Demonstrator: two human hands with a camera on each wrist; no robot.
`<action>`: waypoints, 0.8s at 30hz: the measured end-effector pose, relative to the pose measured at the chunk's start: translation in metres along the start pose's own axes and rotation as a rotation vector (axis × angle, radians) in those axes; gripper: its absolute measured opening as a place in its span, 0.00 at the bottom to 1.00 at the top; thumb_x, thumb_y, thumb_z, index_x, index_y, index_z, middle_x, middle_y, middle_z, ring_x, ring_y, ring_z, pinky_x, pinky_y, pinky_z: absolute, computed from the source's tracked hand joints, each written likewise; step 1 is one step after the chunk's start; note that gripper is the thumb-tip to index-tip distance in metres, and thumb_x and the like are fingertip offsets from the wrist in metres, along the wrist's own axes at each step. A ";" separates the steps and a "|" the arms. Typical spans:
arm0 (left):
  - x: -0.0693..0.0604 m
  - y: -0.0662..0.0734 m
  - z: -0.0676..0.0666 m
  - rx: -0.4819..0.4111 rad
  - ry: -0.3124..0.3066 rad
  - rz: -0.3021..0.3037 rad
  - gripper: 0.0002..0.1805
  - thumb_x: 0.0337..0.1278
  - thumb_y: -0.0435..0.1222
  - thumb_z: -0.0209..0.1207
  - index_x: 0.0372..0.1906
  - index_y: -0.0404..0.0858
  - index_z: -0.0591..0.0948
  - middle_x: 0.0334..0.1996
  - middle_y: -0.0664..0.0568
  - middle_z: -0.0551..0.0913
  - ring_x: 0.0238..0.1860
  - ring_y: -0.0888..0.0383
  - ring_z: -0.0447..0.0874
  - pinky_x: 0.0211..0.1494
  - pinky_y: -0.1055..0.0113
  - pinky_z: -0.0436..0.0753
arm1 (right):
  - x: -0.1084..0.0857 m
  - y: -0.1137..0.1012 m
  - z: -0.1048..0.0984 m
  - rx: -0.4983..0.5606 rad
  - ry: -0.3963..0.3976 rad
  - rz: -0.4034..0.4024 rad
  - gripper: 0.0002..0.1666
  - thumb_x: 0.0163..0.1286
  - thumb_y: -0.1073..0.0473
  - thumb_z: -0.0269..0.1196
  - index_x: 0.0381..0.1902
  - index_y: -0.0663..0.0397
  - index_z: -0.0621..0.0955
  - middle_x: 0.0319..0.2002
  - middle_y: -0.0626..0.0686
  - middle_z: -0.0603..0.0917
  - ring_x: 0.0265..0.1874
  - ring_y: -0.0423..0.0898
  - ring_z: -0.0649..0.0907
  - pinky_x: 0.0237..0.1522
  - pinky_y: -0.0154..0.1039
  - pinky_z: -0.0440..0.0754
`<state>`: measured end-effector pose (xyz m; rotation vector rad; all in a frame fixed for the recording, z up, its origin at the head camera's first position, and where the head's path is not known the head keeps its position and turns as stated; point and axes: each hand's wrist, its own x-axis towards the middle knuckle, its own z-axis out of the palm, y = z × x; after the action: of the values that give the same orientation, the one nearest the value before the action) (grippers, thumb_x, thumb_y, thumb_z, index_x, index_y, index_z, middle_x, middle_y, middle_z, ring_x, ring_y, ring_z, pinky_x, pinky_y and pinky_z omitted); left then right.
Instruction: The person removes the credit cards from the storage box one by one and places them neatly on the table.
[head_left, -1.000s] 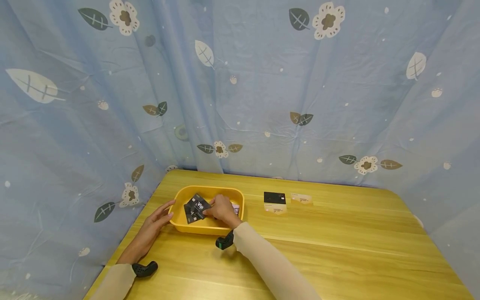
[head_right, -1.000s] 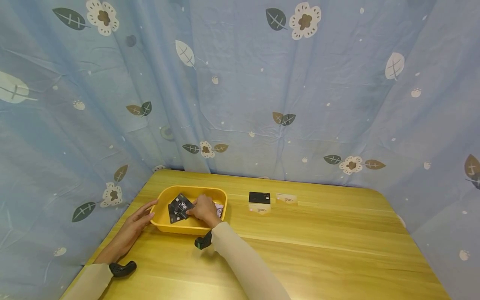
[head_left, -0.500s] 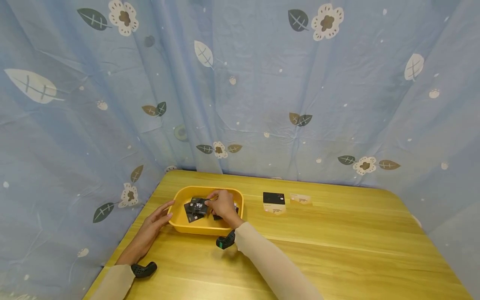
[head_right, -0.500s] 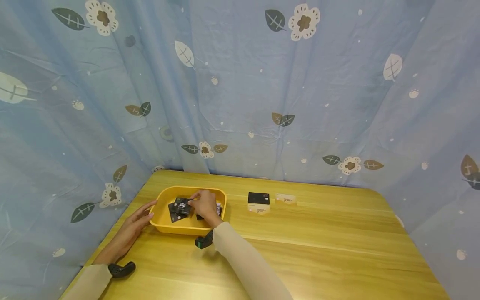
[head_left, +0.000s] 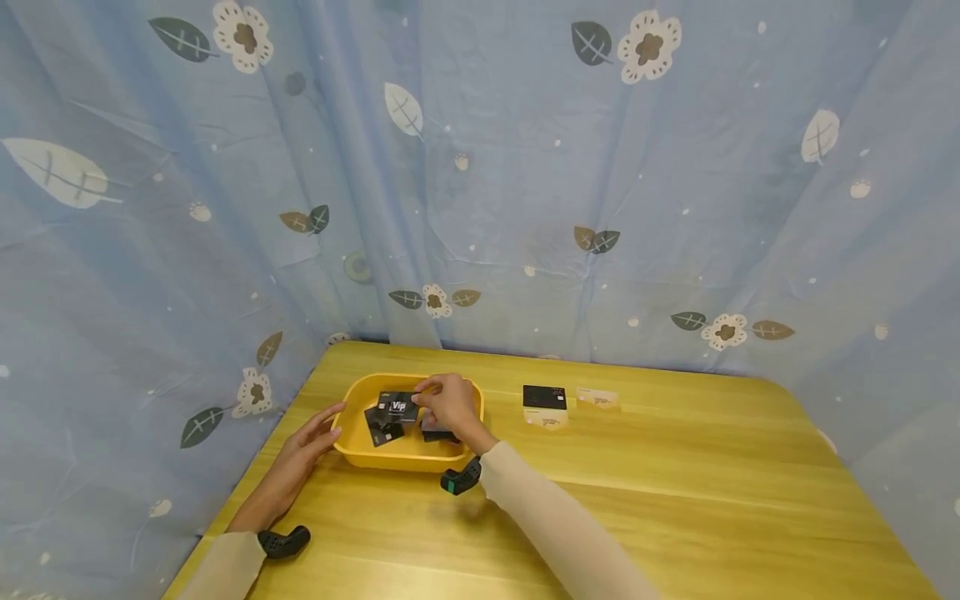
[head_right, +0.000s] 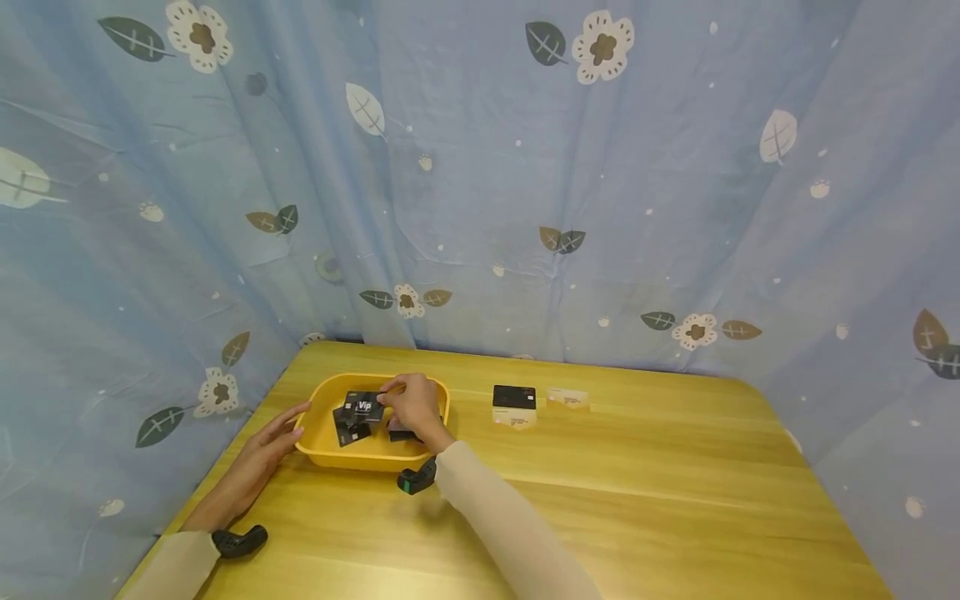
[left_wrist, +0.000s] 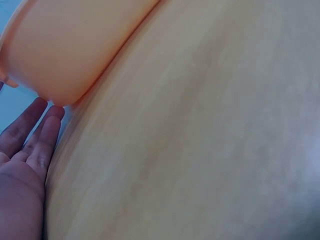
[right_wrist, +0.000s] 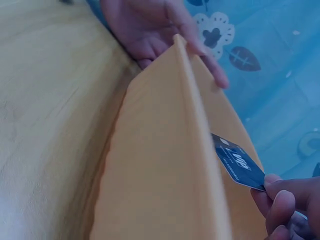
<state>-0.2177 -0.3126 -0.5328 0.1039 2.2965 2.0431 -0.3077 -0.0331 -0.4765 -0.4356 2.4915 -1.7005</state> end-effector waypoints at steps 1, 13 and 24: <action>0.000 0.000 0.000 0.000 -0.001 0.000 0.35 0.79 0.49 0.54 0.82 0.47 0.59 0.83 0.47 0.46 0.80 0.42 0.46 0.58 0.81 0.72 | 0.000 0.000 -0.002 -0.008 0.000 -0.002 0.04 0.69 0.59 0.72 0.40 0.51 0.91 0.31 0.55 0.90 0.23 0.66 0.86 0.27 0.54 0.87; 0.000 -0.001 0.000 0.005 0.006 -0.009 0.35 0.78 0.50 0.54 0.82 0.48 0.59 0.83 0.47 0.47 0.79 0.43 0.51 0.58 0.78 0.74 | -0.006 -0.005 -0.028 -0.035 0.008 -0.025 0.06 0.69 0.57 0.72 0.42 0.50 0.91 0.31 0.50 0.90 0.24 0.70 0.83 0.12 0.34 0.68; 0.000 -0.001 -0.002 0.011 -0.009 -0.004 0.35 0.78 0.51 0.53 0.82 0.51 0.59 0.82 0.46 0.49 0.76 0.48 0.56 0.60 0.77 0.74 | -0.013 -0.004 -0.048 0.013 0.008 -0.033 0.04 0.69 0.57 0.72 0.41 0.48 0.90 0.29 0.51 0.90 0.11 0.53 0.77 0.22 0.59 0.81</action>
<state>-0.2174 -0.3144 -0.5333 0.1084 2.3008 2.0236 -0.3056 0.0125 -0.4564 -0.4721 2.4912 -1.7324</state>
